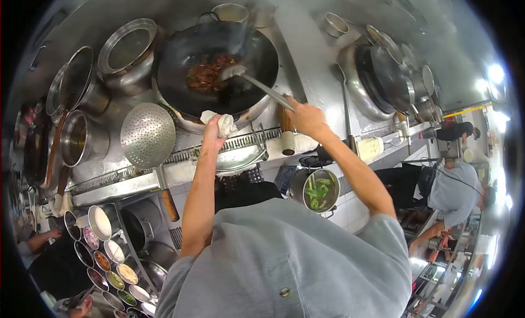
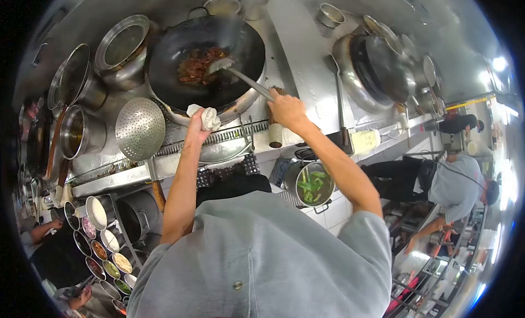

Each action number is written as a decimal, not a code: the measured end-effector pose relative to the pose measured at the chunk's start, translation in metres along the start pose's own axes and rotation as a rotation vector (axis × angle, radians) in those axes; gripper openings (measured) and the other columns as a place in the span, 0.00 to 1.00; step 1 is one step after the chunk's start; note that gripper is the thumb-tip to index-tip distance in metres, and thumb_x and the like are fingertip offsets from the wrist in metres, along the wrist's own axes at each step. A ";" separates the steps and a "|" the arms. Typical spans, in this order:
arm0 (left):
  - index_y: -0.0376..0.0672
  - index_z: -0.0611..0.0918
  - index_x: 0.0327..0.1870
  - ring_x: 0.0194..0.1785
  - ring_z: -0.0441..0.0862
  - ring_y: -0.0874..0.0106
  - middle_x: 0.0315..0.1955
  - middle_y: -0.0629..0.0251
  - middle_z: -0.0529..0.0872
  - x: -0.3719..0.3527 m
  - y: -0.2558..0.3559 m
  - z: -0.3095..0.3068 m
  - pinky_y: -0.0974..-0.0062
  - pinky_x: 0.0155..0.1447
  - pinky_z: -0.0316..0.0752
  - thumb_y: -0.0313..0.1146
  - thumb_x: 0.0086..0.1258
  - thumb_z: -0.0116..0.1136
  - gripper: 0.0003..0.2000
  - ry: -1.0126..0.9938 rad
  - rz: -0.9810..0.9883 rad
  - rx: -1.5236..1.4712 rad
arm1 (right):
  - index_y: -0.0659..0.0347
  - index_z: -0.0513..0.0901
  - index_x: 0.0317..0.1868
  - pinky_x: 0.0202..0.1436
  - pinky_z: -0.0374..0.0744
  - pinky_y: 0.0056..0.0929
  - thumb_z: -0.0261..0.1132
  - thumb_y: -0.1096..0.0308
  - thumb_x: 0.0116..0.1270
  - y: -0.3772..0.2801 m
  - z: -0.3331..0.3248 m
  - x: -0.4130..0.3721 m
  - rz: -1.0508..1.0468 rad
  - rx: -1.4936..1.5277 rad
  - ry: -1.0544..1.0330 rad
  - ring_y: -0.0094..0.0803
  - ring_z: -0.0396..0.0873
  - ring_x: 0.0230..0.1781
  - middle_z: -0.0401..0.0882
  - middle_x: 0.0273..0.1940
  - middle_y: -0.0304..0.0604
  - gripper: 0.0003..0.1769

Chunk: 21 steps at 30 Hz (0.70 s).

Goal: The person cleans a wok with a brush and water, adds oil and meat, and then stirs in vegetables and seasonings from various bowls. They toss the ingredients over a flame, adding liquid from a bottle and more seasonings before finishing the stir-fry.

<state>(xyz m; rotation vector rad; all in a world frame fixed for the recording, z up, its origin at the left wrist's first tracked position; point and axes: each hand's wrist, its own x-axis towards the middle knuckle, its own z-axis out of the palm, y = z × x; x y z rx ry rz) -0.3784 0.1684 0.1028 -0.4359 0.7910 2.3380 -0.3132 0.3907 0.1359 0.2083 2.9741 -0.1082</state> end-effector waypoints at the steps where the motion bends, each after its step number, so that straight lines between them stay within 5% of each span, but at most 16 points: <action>1: 0.46 0.79 0.38 0.38 0.82 0.68 0.34 0.66 0.84 0.001 0.002 -0.001 0.59 0.47 0.77 0.45 0.69 0.55 0.12 0.041 -0.049 0.055 | 0.54 0.71 0.53 0.38 0.80 0.53 0.55 0.55 0.70 -0.011 0.010 0.021 -0.009 0.025 0.015 0.56 0.82 0.34 0.83 0.30 0.54 0.17; 3: 0.50 0.78 0.36 0.37 0.80 0.70 0.32 0.69 0.82 -0.001 0.004 0.000 0.61 0.45 0.76 0.55 0.68 0.55 0.17 0.131 -0.155 0.164 | 0.55 0.71 0.52 0.40 0.80 0.52 0.54 0.55 0.70 -0.025 0.026 0.051 -0.022 0.079 0.037 0.56 0.82 0.36 0.82 0.31 0.55 0.16; 4: 0.51 0.78 0.42 0.45 0.77 0.68 0.40 0.68 0.81 -0.007 0.006 0.001 0.52 0.55 0.70 0.66 0.61 0.56 0.26 0.234 -0.213 0.270 | 0.55 0.72 0.52 0.41 0.79 0.52 0.54 0.56 0.70 -0.027 0.025 0.051 -0.062 0.122 0.023 0.56 0.82 0.37 0.82 0.32 0.56 0.16; 7: 0.50 0.75 0.53 0.54 0.75 0.60 0.50 0.65 0.80 -0.012 0.011 0.000 0.44 0.64 0.59 0.58 0.65 0.55 0.24 0.264 -0.289 0.188 | 0.56 0.72 0.51 0.45 0.78 0.52 0.53 0.57 0.70 -0.010 0.016 0.028 -0.157 0.219 -0.037 0.57 0.81 0.41 0.82 0.35 0.56 0.15; 13: 0.49 0.77 0.47 0.50 0.76 0.60 0.45 0.64 0.81 0.005 0.014 0.002 0.47 0.60 0.66 0.43 0.69 0.51 0.12 0.263 -0.287 0.052 | 0.57 0.75 0.51 0.47 0.76 0.54 0.54 0.56 0.69 0.001 -0.008 0.062 -0.075 0.185 -0.039 0.58 0.80 0.42 0.82 0.38 0.57 0.17; 18: 0.49 0.79 0.43 0.50 0.77 0.60 0.43 0.65 0.82 0.007 0.015 0.009 0.43 0.61 0.64 0.51 0.63 0.62 0.17 0.386 -0.324 0.185 | 0.55 0.75 0.56 0.47 0.77 0.53 0.54 0.56 0.69 -0.025 0.023 0.077 -0.164 0.274 -0.018 0.59 0.79 0.42 0.82 0.39 0.60 0.19; 21: 0.49 0.80 0.38 0.45 0.79 0.61 0.37 0.65 0.83 0.003 0.016 0.014 0.48 0.58 0.69 0.46 0.66 0.60 0.11 0.309 -0.313 0.187 | 0.53 0.75 0.58 0.48 0.77 0.51 0.54 0.56 0.69 -0.001 0.008 0.033 -0.256 0.327 -0.093 0.58 0.79 0.43 0.82 0.40 0.58 0.20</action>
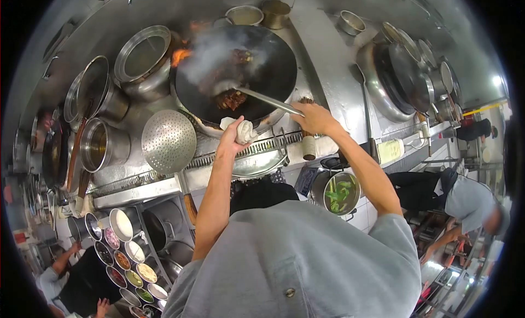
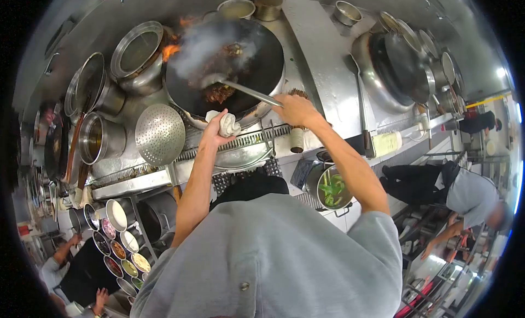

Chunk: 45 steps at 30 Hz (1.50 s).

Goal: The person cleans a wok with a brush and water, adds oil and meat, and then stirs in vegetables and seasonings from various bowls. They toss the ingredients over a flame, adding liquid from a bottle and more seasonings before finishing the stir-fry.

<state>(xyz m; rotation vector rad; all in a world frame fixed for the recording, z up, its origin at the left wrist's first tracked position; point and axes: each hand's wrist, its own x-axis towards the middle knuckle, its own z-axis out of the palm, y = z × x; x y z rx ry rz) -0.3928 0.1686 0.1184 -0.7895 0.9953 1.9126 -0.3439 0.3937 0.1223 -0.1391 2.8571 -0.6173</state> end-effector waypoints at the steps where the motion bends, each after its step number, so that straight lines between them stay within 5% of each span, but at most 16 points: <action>1: 0.48 0.80 0.37 0.42 0.79 0.61 0.34 0.65 0.83 0.000 -0.001 0.002 0.51 0.54 0.71 0.43 0.66 0.58 0.09 -0.043 0.046 -0.062 | 0.52 0.75 0.58 0.49 0.77 0.51 0.54 0.55 0.69 -0.001 -0.007 -0.007 0.059 -0.066 0.001 0.58 0.79 0.43 0.82 0.40 0.57 0.20; 7: 0.45 0.79 0.38 0.38 0.82 0.67 0.32 0.63 0.84 -0.013 -0.036 -0.025 0.57 0.42 0.78 0.35 0.68 0.48 0.08 -0.524 0.078 -0.326 | 0.56 0.78 0.57 0.51 0.77 0.46 0.60 0.55 0.66 0.022 -0.022 -0.058 -0.009 0.164 0.252 0.52 0.80 0.46 0.82 0.43 0.55 0.22; 8: 0.45 0.79 0.38 0.39 0.82 0.67 0.33 0.63 0.84 -0.015 -0.038 -0.026 0.56 0.43 0.77 0.33 0.67 0.47 0.08 -0.386 0.090 -0.316 | 0.58 0.78 0.57 0.48 0.77 0.41 0.62 0.56 0.66 0.015 -0.045 -0.065 0.157 0.262 0.022 0.50 0.81 0.42 0.83 0.42 0.54 0.23; 11: 0.45 0.78 0.30 0.25 0.74 0.69 0.23 0.66 0.79 -0.002 -0.037 -0.015 0.68 0.29 0.69 0.36 0.70 0.45 0.10 0.035 0.196 -0.289 | 0.58 0.77 0.58 0.43 0.76 0.36 0.61 0.58 0.66 0.008 -0.074 -0.084 0.064 0.120 -0.064 0.43 0.79 0.35 0.82 0.37 0.51 0.22; 14: 0.46 0.78 0.36 0.27 0.76 0.68 0.25 0.66 0.80 -0.031 -0.070 -0.042 0.67 0.31 0.71 0.37 0.71 0.44 0.09 -0.429 0.071 -0.394 | 0.58 0.77 0.60 0.40 0.75 0.33 0.60 0.60 0.67 0.000 -0.110 -0.088 0.066 0.037 -0.247 0.36 0.78 0.32 0.81 0.33 0.49 0.22; 16: 0.46 0.78 0.28 0.24 0.75 0.69 0.22 0.66 0.79 -0.044 -0.077 -0.030 0.70 0.29 0.70 0.36 0.68 0.46 0.10 -0.073 0.069 -0.290 | 0.57 0.77 0.60 0.42 0.75 0.34 0.60 0.60 0.67 0.011 -0.117 -0.092 0.008 0.053 -0.299 0.38 0.80 0.35 0.82 0.36 0.51 0.22; 18: 0.46 0.78 0.33 0.28 0.80 0.67 0.26 0.65 0.82 -0.013 -0.055 -0.038 0.66 0.31 0.76 0.35 0.68 0.46 0.08 -0.592 0.101 -0.344 | 0.57 0.76 0.60 0.47 0.75 0.37 0.59 0.58 0.68 0.011 -0.103 -0.072 -0.012 0.039 -0.336 0.43 0.81 0.43 0.83 0.42 0.53 0.23; 19: 0.45 0.78 0.29 0.27 0.80 0.67 0.24 0.66 0.81 -0.006 -0.041 -0.028 0.65 0.33 0.77 0.34 0.67 0.48 0.08 -0.375 0.090 -0.290 | 0.56 0.76 0.61 0.48 0.75 0.38 0.58 0.57 0.68 0.010 -0.089 -0.057 0.014 0.054 -0.330 0.46 0.81 0.45 0.82 0.43 0.54 0.23; 20: 0.45 0.77 0.31 0.30 0.81 0.68 0.26 0.66 0.82 -0.010 -0.030 -0.018 0.65 0.36 0.79 0.34 0.66 0.49 0.06 -0.661 0.146 -0.266 | 0.57 0.76 0.60 0.48 0.76 0.39 0.58 0.56 0.68 0.010 -0.068 -0.040 -0.007 0.005 -0.236 0.49 0.80 0.45 0.82 0.44 0.55 0.24; 24: 0.44 0.75 0.31 0.28 0.78 0.68 0.24 0.65 0.79 -0.026 -0.076 -0.017 0.67 0.31 0.75 0.36 0.70 0.47 0.09 -0.096 0.265 -0.287 | 0.55 0.77 0.57 0.46 0.77 0.46 0.56 0.55 0.68 -0.011 -0.019 -0.009 0.134 -0.147 0.102 0.56 0.79 0.44 0.82 0.45 0.55 0.21; 26: 0.42 0.75 0.34 0.33 0.80 0.69 0.28 0.64 0.80 -0.034 -0.098 -0.037 0.64 0.34 0.78 0.36 0.71 0.48 0.08 -0.144 0.282 -0.048 | 0.55 0.76 0.58 0.45 0.78 0.46 0.57 0.56 0.68 -0.009 -0.018 -0.033 0.116 -0.018 0.185 0.58 0.79 0.42 0.81 0.45 0.57 0.22; 30: 0.41 0.77 0.36 0.38 0.82 0.68 0.31 0.64 0.82 -0.017 -0.075 -0.036 0.64 0.40 0.81 0.34 0.68 0.51 0.06 -0.214 0.266 -0.294 | 0.56 0.75 0.60 0.46 0.78 0.45 0.59 0.58 0.68 -0.017 -0.008 -0.108 0.156 0.200 0.255 0.58 0.79 0.42 0.80 0.43 0.62 0.22; 35: 0.46 0.78 0.33 0.32 0.80 0.66 0.27 0.67 0.82 -0.015 -0.024 -0.004 0.63 0.38 0.77 0.35 0.69 0.48 0.08 -0.256 0.220 -0.212 | 0.58 0.74 0.60 0.33 0.79 0.46 0.60 0.60 0.68 -0.018 0.088 -0.138 0.180 0.370 0.403 0.57 0.81 0.29 0.79 0.27 0.64 0.23; 41: 0.46 0.78 0.32 0.31 0.79 0.66 0.27 0.66 0.82 -0.015 -0.032 -0.008 0.64 0.34 0.76 0.36 0.70 0.46 0.09 -0.290 0.158 -0.255 | 0.62 0.73 0.61 0.43 0.78 0.40 0.60 0.64 0.68 -0.038 0.125 -0.147 0.328 0.651 0.411 0.55 0.82 0.39 0.80 0.40 0.64 0.22; 44: 0.44 0.79 0.38 0.38 0.81 0.65 0.33 0.63 0.83 -0.022 -0.056 -0.034 0.58 0.43 0.78 0.36 0.71 0.44 0.10 -0.215 0.112 -0.254 | 0.68 0.72 0.62 0.46 0.76 0.29 0.59 0.66 0.70 -0.036 0.096 -0.167 0.389 0.775 0.428 0.29 0.79 0.44 0.82 0.48 0.49 0.22; 45: 0.44 0.79 0.38 0.37 0.81 0.65 0.33 0.64 0.83 -0.025 -0.052 -0.035 0.59 0.42 0.78 0.37 0.71 0.45 0.10 -0.468 0.072 -0.255 | 0.69 0.72 0.62 0.45 0.75 0.26 0.59 0.66 0.71 -0.032 0.092 -0.173 0.408 0.834 0.433 0.25 0.75 0.42 0.81 0.46 0.45 0.23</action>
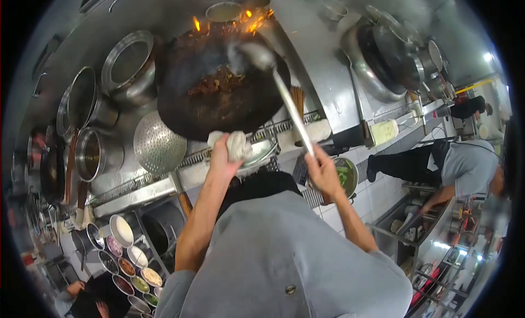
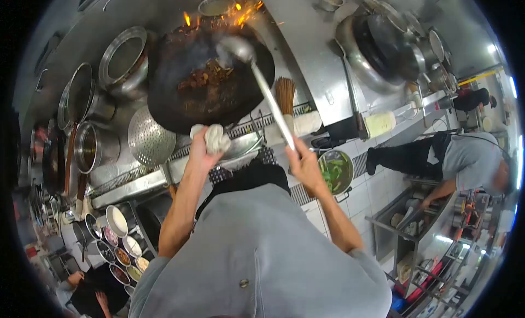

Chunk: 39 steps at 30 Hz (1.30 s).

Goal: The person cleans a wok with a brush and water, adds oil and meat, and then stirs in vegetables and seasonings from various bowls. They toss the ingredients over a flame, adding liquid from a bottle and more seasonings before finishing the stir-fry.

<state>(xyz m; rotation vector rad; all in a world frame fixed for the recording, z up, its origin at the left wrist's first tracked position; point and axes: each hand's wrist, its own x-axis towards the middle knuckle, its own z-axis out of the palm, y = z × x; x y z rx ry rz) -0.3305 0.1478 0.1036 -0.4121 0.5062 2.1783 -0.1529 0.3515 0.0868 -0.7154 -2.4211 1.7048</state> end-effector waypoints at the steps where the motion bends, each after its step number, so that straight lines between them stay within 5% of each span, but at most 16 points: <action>1: 0.46 0.79 0.38 0.37 0.80 0.65 0.33 0.64 0.83 0.010 0.000 -0.006 0.60 0.42 0.77 0.39 0.70 0.46 0.10 0.351 0.056 0.113 | 0.68 0.71 0.62 0.43 0.74 0.23 0.58 0.66 0.71 -0.007 -0.008 0.008 -0.037 0.013 0.001 0.23 0.73 0.39 0.80 0.43 0.42 0.22; 4: 0.48 0.76 0.29 0.27 0.74 0.70 0.22 0.69 0.77 0.000 -0.010 0.009 0.69 0.31 0.71 0.37 0.68 0.48 0.08 0.502 0.125 0.057 | 0.67 0.70 0.64 0.32 0.68 0.18 0.56 0.66 0.72 -0.035 -0.036 0.019 0.024 0.043 -0.026 0.16 0.67 0.29 0.74 0.31 0.33 0.23; 7: 0.48 0.69 0.22 0.20 0.62 0.73 0.15 0.71 0.65 -0.023 -0.021 0.011 0.69 0.24 0.62 0.36 0.65 0.47 0.10 0.251 0.062 -0.037 | 0.67 0.69 0.65 0.22 0.60 0.16 0.55 0.66 0.73 -0.033 -0.041 0.025 -0.110 0.057 0.073 0.13 0.60 0.20 0.63 0.20 0.26 0.23; 9: 0.48 0.72 0.23 0.22 0.69 0.72 0.17 0.70 0.71 0.008 -0.006 -0.006 0.70 0.27 0.67 0.36 0.67 0.47 0.10 0.022 0.071 -0.045 | 0.67 0.68 0.65 0.21 0.60 0.16 0.55 0.66 0.73 -0.042 -0.049 0.019 -0.028 0.076 0.044 0.13 0.59 0.19 0.62 0.19 0.26 0.24; 10: 0.48 0.76 0.27 0.27 0.76 0.70 0.22 0.69 0.78 0.023 -0.003 0.009 0.71 0.31 0.72 0.36 0.68 0.47 0.09 0.405 0.114 0.056 | 0.66 0.68 0.66 0.19 0.60 0.15 0.56 0.66 0.73 -0.040 -0.047 0.021 -0.017 0.140 0.046 0.13 0.59 0.17 0.62 0.19 0.26 0.24; 13: 0.45 0.78 0.40 0.41 0.81 0.68 0.34 0.64 0.83 0.007 -0.026 0.018 0.67 0.48 0.78 0.39 0.73 0.45 0.11 0.288 0.147 -0.019 | 0.66 0.68 0.66 0.18 0.59 0.15 0.56 0.66 0.73 -0.045 -0.043 0.020 -0.010 0.160 0.023 0.12 0.59 0.17 0.62 0.19 0.26 0.24; 15: 0.48 0.76 0.37 0.37 0.80 0.69 0.32 0.67 0.80 -0.021 -0.064 0.010 0.64 0.42 0.79 0.36 0.73 0.42 0.09 0.457 0.203 0.018 | 0.64 0.69 0.66 0.19 0.60 0.15 0.56 0.65 0.72 -0.036 -0.045 0.014 0.014 0.147 0.052 0.12 0.60 0.17 0.63 0.20 0.26 0.24; 16: 0.48 0.75 0.36 0.36 0.80 0.69 0.32 0.67 0.80 -0.020 -0.065 -0.002 0.63 0.40 0.79 0.36 0.72 0.42 0.08 -0.140 0.152 -0.094 | 0.63 0.69 0.66 0.19 0.60 0.15 0.57 0.65 0.72 -0.039 -0.048 0.015 0.021 0.121 0.063 0.12 0.60 0.18 0.63 0.20 0.26 0.24; 18: 0.48 0.74 0.32 0.34 0.80 0.69 0.29 0.66 0.78 -0.023 -0.059 -0.014 0.62 0.36 0.79 0.33 0.69 0.45 0.05 -0.360 0.162 -0.166 | 0.61 0.70 0.66 0.20 0.60 0.16 0.58 0.63 0.71 -0.041 -0.060 0.010 0.064 0.062 0.029 0.12 0.61 0.19 0.64 0.21 0.27 0.25; 19: 0.46 0.75 0.32 0.34 0.80 0.68 0.28 0.65 0.79 -0.006 -0.041 -0.012 0.62 0.36 0.79 0.33 0.69 0.46 0.06 0.109 0.147 -0.058 | 0.62 0.72 0.64 0.22 0.62 0.19 0.58 0.63 0.71 -0.046 -0.064 0.010 0.037 -0.020 0.007 0.15 0.62 0.20 0.65 0.21 0.29 0.24; 22: 0.47 0.78 0.31 0.30 0.78 0.68 0.27 0.67 0.82 0.030 -0.007 0.002 0.67 0.35 0.75 0.38 0.70 0.47 0.10 0.347 0.163 0.092 | 0.62 0.73 0.62 0.28 0.70 0.29 0.59 0.63 0.69 -0.059 -0.074 0.024 -0.082 -0.304 -0.069 0.25 0.67 0.21 0.71 0.21 0.40 0.23; 28: 0.47 0.78 0.32 0.30 0.78 0.68 0.28 0.67 0.82 0.031 0.013 0.026 0.66 0.33 0.75 0.38 0.70 0.46 0.10 0.348 0.153 0.088 | 0.62 0.76 0.59 0.41 0.76 0.38 0.60 0.62 0.68 -0.085 -0.074 0.077 -0.143 -0.652 -0.340 0.44 0.79 0.29 0.80 0.30 0.56 0.22; 31: 0.47 0.78 0.33 0.29 0.78 0.68 0.27 0.67 0.82 0.019 -0.003 0.007 0.66 0.32 0.75 0.38 0.70 0.45 0.10 0.331 0.109 0.030 | 0.61 0.77 0.59 0.44 0.76 0.40 0.59 0.60 0.68 -0.088 -0.080 0.107 -0.423 -0.790 -0.413 0.50 0.81 0.35 0.82 0.35 0.57 0.21; 34: 0.47 0.76 0.30 0.28 0.78 0.68 0.25 0.67 0.80 -0.011 -0.024 -0.003 0.66 0.31 0.75 0.38 0.69 0.47 0.09 0.377 0.077 -0.028 | 0.59 0.76 0.59 0.47 0.76 0.43 0.59 0.61 0.67 -0.130 -0.090 0.117 -0.315 -0.808 -0.604 0.53 0.80 0.40 0.82 0.40 0.58 0.22; 37: 0.44 0.78 0.36 0.35 0.81 0.66 0.31 0.63 0.83 0.010 0.004 -0.002 0.62 0.39 0.80 0.37 0.71 0.46 0.09 -0.219 -0.005 -0.062 | 0.57 0.76 0.59 0.48 0.76 0.44 0.57 0.61 0.68 -0.125 -0.070 0.150 -0.464 -0.842 -0.673 0.55 0.79 0.43 0.82 0.42 0.58 0.20; 39: 0.46 0.79 0.34 0.34 0.81 0.66 0.30 0.66 0.83 0.032 0.007 0.008 0.64 0.40 0.80 0.36 0.68 0.50 0.07 0.309 0.124 0.089 | 0.58 0.76 0.58 0.49 0.76 0.46 0.56 0.60 0.69 -0.112 -0.034 0.168 -0.476 -0.932 -0.549 0.57 0.78 0.44 0.81 0.42 0.58 0.20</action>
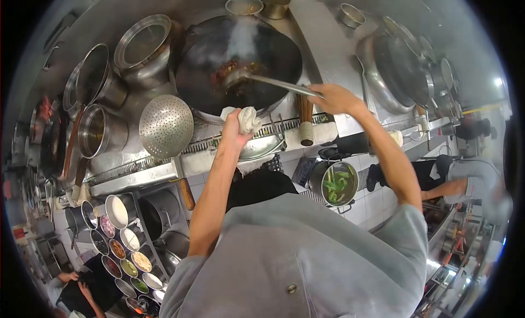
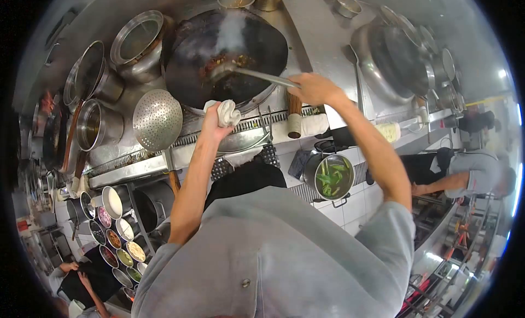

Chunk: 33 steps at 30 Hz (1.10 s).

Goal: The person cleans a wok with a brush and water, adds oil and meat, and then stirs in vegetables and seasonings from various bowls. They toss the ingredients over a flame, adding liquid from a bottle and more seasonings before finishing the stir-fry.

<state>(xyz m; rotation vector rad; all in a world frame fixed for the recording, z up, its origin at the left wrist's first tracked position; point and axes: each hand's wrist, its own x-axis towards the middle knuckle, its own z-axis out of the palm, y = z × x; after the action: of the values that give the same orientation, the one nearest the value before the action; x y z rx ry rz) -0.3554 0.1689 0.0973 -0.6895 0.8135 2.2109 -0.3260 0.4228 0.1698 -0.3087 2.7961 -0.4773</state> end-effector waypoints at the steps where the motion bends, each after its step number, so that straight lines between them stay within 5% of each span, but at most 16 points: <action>1: 0.46 0.78 0.35 0.35 0.82 0.67 0.31 0.65 0.83 -0.008 -0.005 0.004 0.63 0.41 0.80 0.36 0.69 0.50 0.07 0.019 0.031 -0.028 | 0.57 0.76 0.57 0.48 0.75 0.48 0.56 0.59 0.69 -0.004 0.010 0.015 0.116 -0.071 0.036 0.58 0.78 0.43 0.81 0.42 0.58 0.19; 8: 0.44 0.78 0.40 0.38 0.82 0.68 0.33 0.64 0.82 -0.039 -0.041 -0.019 0.64 0.43 0.80 0.35 0.70 0.49 0.07 0.126 0.180 -0.038 | 0.57 0.76 0.58 0.50 0.76 0.49 0.59 0.57 0.67 -0.014 0.019 -0.027 0.173 0.135 0.268 0.57 0.79 0.46 0.81 0.45 0.59 0.22; 9: 0.44 0.78 0.36 0.36 0.82 0.68 0.31 0.65 0.82 -0.025 -0.029 -0.021 0.65 0.42 0.80 0.34 0.69 0.49 0.06 -0.022 0.115 -0.038 | 0.57 0.77 0.58 0.49 0.77 0.47 0.59 0.58 0.67 -0.014 0.016 -0.037 0.147 0.190 0.278 0.57 0.79 0.44 0.81 0.44 0.58 0.21; 12: 0.48 0.78 0.31 0.31 0.81 0.69 0.27 0.68 0.82 0.002 0.000 -0.011 0.66 0.36 0.79 0.35 0.67 0.51 0.06 -0.083 0.001 -0.014 | 0.58 0.77 0.58 0.49 0.77 0.44 0.59 0.58 0.68 -0.022 -0.004 -0.048 0.182 0.196 0.119 0.56 0.80 0.43 0.82 0.42 0.57 0.21; 13: 0.49 0.79 0.32 0.31 0.80 0.69 0.26 0.68 0.82 0.000 -0.003 -0.010 0.66 0.34 0.77 0.35 0.67 0.50 0.06 0.062 0.018 -0.005 | 0.58 0.77 0.58 0.49 0.76 0.44 0.58 0.57 0.68 -0.027 -0.019 -0.053 0.252 0.147 -0.005 0.55 0.80 0.41 0.83 0.39 0.56 0.22; 14: 0.49 0.78 0.32 0.30 0.79 0.69 0.26 0.68 0.81 -0.010 -0.004 -0.014 0.65 0.33 0.76 0.36 0.68 0.48 0.07 -0.129 -0.012 -0.045 | 0.59 0.76 0.59 0.47 0.76 0.43 0.58 0.59 0.69 -0.028 -0.029 -0.056 0.212 0.139 -0.032 0.53 0.80 0.39 0.83 0.38 0.56 0.22; 16: 0.48 0.77 0.30 0.30 0.79 0.68 0.25 0.69 0.80 -0.032 -0.024 -0.022 0.66 0.32 0.75 0.37 0.69 0.46 0.09 -0.004 -0.038 -0.064 | 0.63 0.75 0.60 0.43 0.75 0.41 0.58 0.61 0.69 -0.016 -0.043 -0.067 0.134 0.124 -0.102 0.49 0.80 0.34 0.82 0.36 0.57 0.22; 20: 0.46 0.77 0.29 0.29 0.79 0.67 0.24 0.68 0.80 -0.009 -0.009 -0.020 0.65 0.35 0.77 0.35 0.69 0.45 0.10 -0.062 -0.130 -0.031 | 0.63 0.77 0.57 0.44 0.75 0.42 0.57 0.59 0.69 0.001 -0.035 -0.040 0.004 0.137 -0.145 0.55 0.79 0.38 0.81 0.37 0.58 0.21; 27: 0.40 0.76 0.42 0.41 0.82 0.66 0.37 0.62 0.81 -0.034 -0.037 -0.025 0.65 0.47 0.80 0.31 0.67 0.53 0.07 0.065 0.067 0.022 | 0.66 0.75 0.57 0.47 0.77 0.46 0.59 0.58 0.67 -0.017 0.026 0.010 0.225 0.018 0.274 0.57 0.80 0.41 0.81 0.40 0.61 0.24; 30: 0.40 0.76 0.40 0.41 0.82 0.66 0.36 0.63 0.82 -0.030 -0.033 -0.029 0.66 0.47 0.79 0.32 0.67 0.53 0.06 0.098 0.109 -0.024 | 0.58 0.77 0.56 0.49 0.77 0.47 0.58 0.55 0.67 -0.015 0.019 -0.024 0.226 0.155 0.254 0.57 0.79 0.44 0.82 0.41 0.59 0.22; 31: 0.41 0.77 0.39 0.42 0.82 0.67 0.34 0.63 0.82 -0.021 -0.022 -0.032 0.66 0.46 0.79 0.34 0.68 0.52 0.06 -0.026 0.181 0.176 | 0.57 0.77 0.58 0.49 0.76 0.46 0.58 0.55 0.68 -0.017 0.011 -0.029 0.256 0.167 0.169 0.56 0.79 0.44 0.82 0.42 0.58 0.22; 33: 0.45 0.78 0.36 0.39 0.82 0.68 0.31 0.64 0.82 -0.009 -0.004 -0.032 0.67 0.44 0.78 0.37 0.70 0.48 0.09 0.017 0.006 0.111 | 0.57 0.76 0.59 0.48 0.76 0.45 0.58 0.56 0.68 -0.020 0.004 -0.041 0.175 0.145 0.132 0.55 0.79 0.44 0.82 0.42 0.57 0.22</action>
<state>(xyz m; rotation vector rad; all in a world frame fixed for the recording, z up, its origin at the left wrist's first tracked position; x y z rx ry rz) -0.3394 0.1445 0.0805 -0.6533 0.9402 2.1502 -0.2833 0.4139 0.1835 -0.0003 2.8605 -0.6760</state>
